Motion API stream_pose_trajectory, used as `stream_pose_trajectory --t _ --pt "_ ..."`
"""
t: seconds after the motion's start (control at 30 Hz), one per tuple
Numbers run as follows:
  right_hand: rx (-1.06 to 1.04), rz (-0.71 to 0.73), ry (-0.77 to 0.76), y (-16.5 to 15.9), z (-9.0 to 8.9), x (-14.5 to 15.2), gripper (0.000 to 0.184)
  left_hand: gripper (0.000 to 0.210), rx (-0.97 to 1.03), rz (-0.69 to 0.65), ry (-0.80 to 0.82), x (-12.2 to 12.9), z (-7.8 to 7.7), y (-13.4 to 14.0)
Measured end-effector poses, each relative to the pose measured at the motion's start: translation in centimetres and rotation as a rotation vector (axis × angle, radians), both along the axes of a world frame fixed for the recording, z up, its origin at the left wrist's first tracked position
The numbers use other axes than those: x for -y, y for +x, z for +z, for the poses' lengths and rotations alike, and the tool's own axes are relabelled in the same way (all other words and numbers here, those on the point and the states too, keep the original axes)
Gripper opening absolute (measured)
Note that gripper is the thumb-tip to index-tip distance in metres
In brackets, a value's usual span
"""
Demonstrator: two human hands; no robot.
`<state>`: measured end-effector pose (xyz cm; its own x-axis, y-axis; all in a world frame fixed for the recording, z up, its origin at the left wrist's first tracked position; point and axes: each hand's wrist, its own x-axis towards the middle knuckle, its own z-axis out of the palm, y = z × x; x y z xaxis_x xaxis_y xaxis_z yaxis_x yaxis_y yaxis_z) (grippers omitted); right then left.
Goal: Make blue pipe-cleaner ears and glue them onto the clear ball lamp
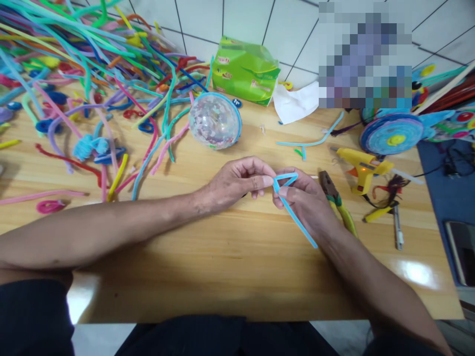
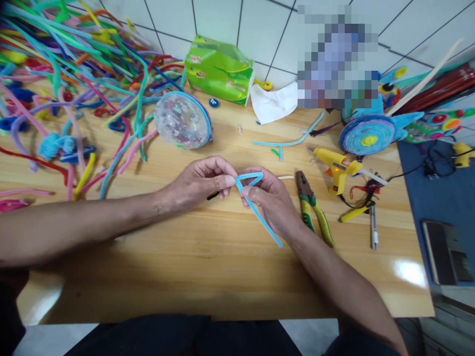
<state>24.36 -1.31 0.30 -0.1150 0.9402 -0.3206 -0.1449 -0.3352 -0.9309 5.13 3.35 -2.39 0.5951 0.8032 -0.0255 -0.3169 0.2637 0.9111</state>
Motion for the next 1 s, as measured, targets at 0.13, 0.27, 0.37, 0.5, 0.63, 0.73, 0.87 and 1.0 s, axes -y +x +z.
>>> stream_pose_trajectory --t 0.13,0.27,0.37,0.5,0.63,0.73,0.87,1.0 --pt "0.011 0.012 0.009 0.1 -0.1 0.0 0.03 0.044 -0.017 -0.011 -0.012 0.0 0.1 0.1" --pt "0.022 0.02 0.046 0.2 -0.4 0.2 0.032 0.044 -0.011 -0.024 -0.011 0.1 0.3 0.0" --pt "0.048 -0.001 0.073 0.5 -0.9 0.3 0.033 0.042 -0.004 -0.026 -0.005 0.2 0.3 -0.1" --pt "0.107 -0.016 0.104 0.8 -1.6 0.5 0.033 0.043 -0.023 -0.036 -0.014 0.3 0.3 -0.1" --pt "0.126 -0.037 0.136 0.9 -1.5 0.5 0.03 0.04 -0.044 -0.062 -0.011 0.1 0.2 -0.1" --pt "0.145 -0.049 0.13 0.8 -1.2 0.4 0.03 0.039 -0.055 -0.068 -0.004 0.0 0.2 -0.2" --pt "0.138 -0.028 0.108 0.8 -1.2 0.5 0.03 0.039 -0.058 -0.048 0.002 0.0 0.2 -0.2" --pt "0.119 -0.016 0.11 0.9 -1.5 0.5 0.031 0.041 -0.057 -0.049 -0.015 0.0 0.0 -0.1"
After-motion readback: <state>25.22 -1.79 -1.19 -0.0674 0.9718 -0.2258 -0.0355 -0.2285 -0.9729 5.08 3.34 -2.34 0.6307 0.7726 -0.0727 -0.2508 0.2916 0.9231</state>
